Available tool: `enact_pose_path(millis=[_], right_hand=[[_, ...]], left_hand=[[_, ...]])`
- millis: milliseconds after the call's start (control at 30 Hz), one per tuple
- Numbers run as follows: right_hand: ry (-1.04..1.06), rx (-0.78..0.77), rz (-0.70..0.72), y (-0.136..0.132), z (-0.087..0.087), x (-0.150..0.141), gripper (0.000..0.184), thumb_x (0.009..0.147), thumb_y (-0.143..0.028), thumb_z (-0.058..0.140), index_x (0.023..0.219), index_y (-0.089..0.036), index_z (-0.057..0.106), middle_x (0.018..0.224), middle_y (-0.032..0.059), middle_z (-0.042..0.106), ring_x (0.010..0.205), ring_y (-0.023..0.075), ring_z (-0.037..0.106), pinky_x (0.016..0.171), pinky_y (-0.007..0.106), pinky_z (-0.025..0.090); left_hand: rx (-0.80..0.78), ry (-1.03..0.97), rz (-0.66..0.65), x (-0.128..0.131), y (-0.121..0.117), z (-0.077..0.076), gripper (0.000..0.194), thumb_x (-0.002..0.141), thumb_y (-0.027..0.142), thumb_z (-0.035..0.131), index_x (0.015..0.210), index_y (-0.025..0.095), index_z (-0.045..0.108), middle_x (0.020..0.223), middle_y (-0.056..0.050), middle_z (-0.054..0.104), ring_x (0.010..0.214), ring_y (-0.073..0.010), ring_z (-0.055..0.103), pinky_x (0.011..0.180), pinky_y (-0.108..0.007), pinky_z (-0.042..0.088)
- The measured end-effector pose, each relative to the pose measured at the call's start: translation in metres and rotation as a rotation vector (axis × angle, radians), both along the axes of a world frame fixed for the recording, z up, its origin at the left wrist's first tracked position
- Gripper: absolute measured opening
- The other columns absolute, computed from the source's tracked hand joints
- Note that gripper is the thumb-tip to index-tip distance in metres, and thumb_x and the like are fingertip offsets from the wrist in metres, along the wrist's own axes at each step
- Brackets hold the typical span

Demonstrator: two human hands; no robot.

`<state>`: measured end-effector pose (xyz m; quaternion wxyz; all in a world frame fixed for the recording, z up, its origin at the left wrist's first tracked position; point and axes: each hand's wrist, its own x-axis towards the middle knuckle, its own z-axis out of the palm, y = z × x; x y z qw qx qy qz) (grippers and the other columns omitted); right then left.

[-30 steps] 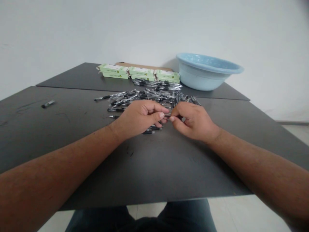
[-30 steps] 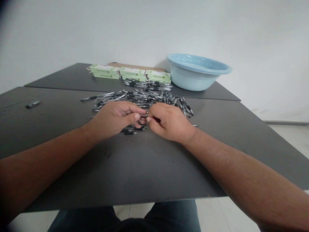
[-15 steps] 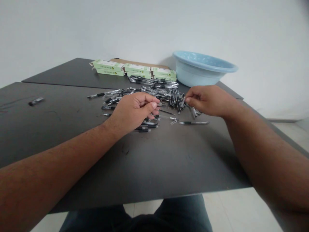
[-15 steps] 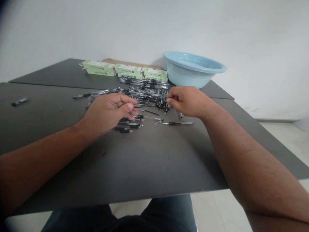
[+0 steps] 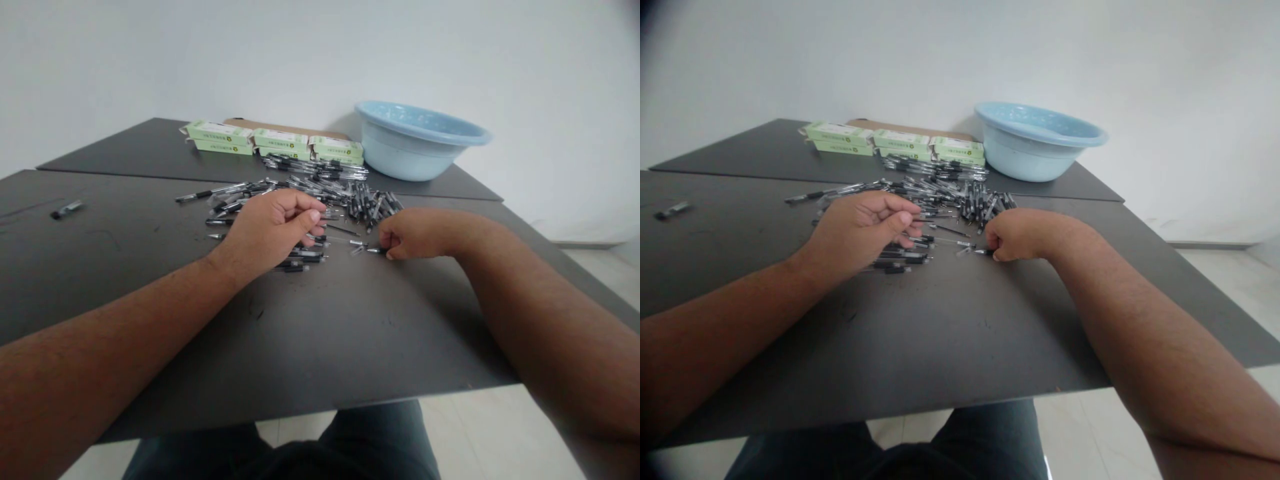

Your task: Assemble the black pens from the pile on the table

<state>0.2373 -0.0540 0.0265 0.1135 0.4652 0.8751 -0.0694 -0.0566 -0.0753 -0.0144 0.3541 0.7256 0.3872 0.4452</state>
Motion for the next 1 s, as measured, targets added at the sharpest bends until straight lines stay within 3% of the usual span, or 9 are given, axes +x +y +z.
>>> enact_pose_path(millis=[233, 400, 567, 1000], right_hand=[[-0.007, -0.023, -0.045, -0.010, 0.010, -0.001, 0.012, 0.070, -0.016, 0.070, 0.074, -0.026, 0.072, 0.068, -0.0029, 0.071, 0.059, 0.0175, 0.061, 0.051, 0.029, 0.034], [0.185, 0.145, -0.027, -0.024, 0.025, -0.013, 0.007, 0.079, -0.025, 0.068, 0.086, -0.026, 0.070, 0.075, -0.0005, 0.073, 0.063, 0.0189, 0.063, 0.057, 0.032, 0.039], [0.346, 0.243, 0.019, -0.029, 0.021, -0.025, 0.016, 0.090, -0.030, 0.061, 0.101, -0.025, 0.071, 0.081, 0.0003, 0.075, 0.070, 0.0200, 0.066, 0.064, 0.032, 0.042], [0.401, 0.222, 0.129, -0.033, 0.018, -0.035, 0.015, 0.093, -0.024, 0.060, 0.103, -0.020, 0.071, 0.086, 0.0020, 0.074, 0.072, 0.0169, 0.064, 0.068, 0.028, 0.042]], left_hand=[[-0.027, -0.005, -0.022, 0.002, -0.001, -0.001, 0.022, 0.096, 0.036, 0.069, 0.107, 0.019, 0.075, 0.092, -0.006, 0.081, 0.083, -0.0206, 0.080, 0.064, -0.028, 0.067], [-0.043, 0.000, -0.046, 0.001, -0.001, -0.002, 0.023, 0.096, 0.036, 0.069, 0.107, 0.017, 0.074, 0.088, -0.006, 0.080, 0.079, -0.0186, 0.080, 0.063, -0.026, 0.066], [-0.036, 0.018, -0.055, 0.001, -0.003, 0.000, 0.021, 0.095, 0.033, 0.069, 0.106, 0.015, 0.073, 0.085, -0.007, 0.079, 0.075, -0.0171, 0.078, 0.062, -0.024, 0.065], [-0.056, 0.038, -0.090, 0.004, -0.007, -0.001, 0.020, 0.095, 0.031, 0.067, 0.106, 0.016, 0.073, 0.083, -0.005, 0.079, 0.074, -0.0169, 0.078, 0.063, -0.025, 0.065]])
